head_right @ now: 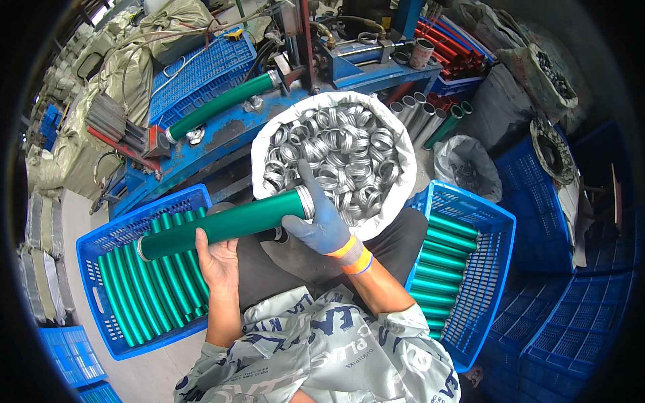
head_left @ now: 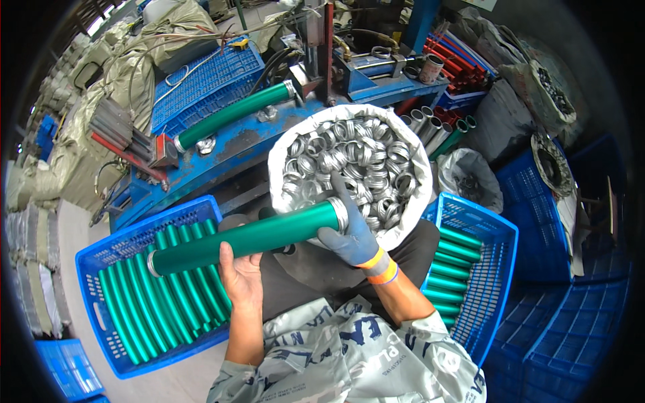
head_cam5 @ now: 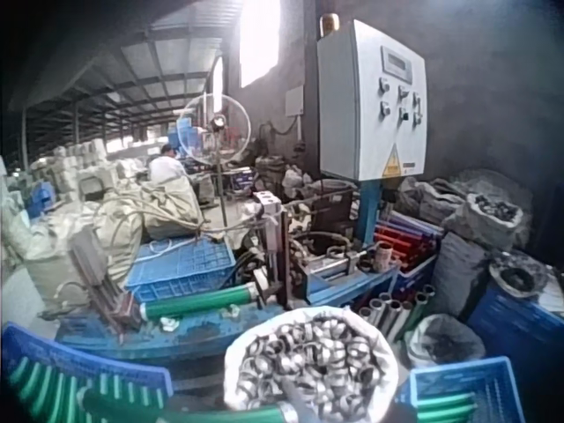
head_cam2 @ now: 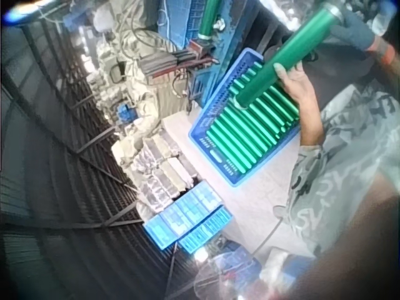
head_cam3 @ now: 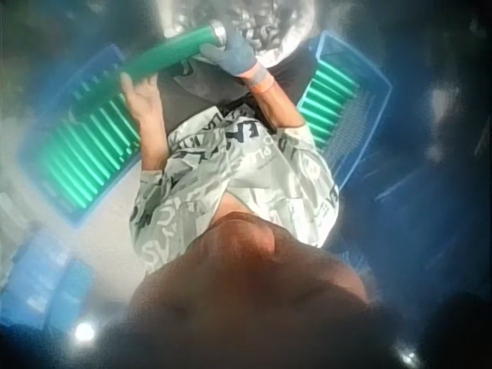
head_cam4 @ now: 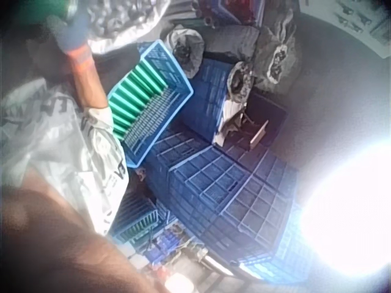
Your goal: The recorder is assembling metal rings onto green cylindrical tubes in an industrial setting.
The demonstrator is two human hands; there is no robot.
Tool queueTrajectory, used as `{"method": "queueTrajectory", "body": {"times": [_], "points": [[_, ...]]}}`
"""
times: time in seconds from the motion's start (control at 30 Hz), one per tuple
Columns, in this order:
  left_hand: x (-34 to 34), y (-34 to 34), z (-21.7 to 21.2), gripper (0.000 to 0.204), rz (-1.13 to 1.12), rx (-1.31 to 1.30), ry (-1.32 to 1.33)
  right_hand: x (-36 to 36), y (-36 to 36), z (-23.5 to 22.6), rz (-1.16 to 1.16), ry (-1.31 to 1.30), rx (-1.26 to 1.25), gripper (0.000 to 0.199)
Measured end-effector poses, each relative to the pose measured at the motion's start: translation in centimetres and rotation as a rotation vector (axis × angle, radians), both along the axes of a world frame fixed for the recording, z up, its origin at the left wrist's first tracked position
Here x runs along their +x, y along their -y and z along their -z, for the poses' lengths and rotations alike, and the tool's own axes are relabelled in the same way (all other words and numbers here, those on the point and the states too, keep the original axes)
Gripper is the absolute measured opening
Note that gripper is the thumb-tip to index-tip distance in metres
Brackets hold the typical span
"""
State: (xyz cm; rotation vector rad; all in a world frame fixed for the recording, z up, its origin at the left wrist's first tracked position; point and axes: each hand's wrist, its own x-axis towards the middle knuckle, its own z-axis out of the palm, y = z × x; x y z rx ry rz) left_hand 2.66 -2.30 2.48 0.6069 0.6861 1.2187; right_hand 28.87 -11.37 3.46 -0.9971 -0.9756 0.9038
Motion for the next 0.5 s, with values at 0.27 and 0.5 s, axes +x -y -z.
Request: {"method": "queueTrajectory", "body": {"times": [0.27, 0.5], "points": [[-0.1, -0.3, 1.2, 0.049, -0.04, 0.013, 0.024, -0.4, -1.0, -0.4, 0.125, 0.238, -0.09, 0.108], [-0.6, -2.2, 2.4, 0.051, -0.047, 0.025, 0.016, 0.5, -4.3, -0.1, 0.219, 0.614, -0.046, 0.103]]}}
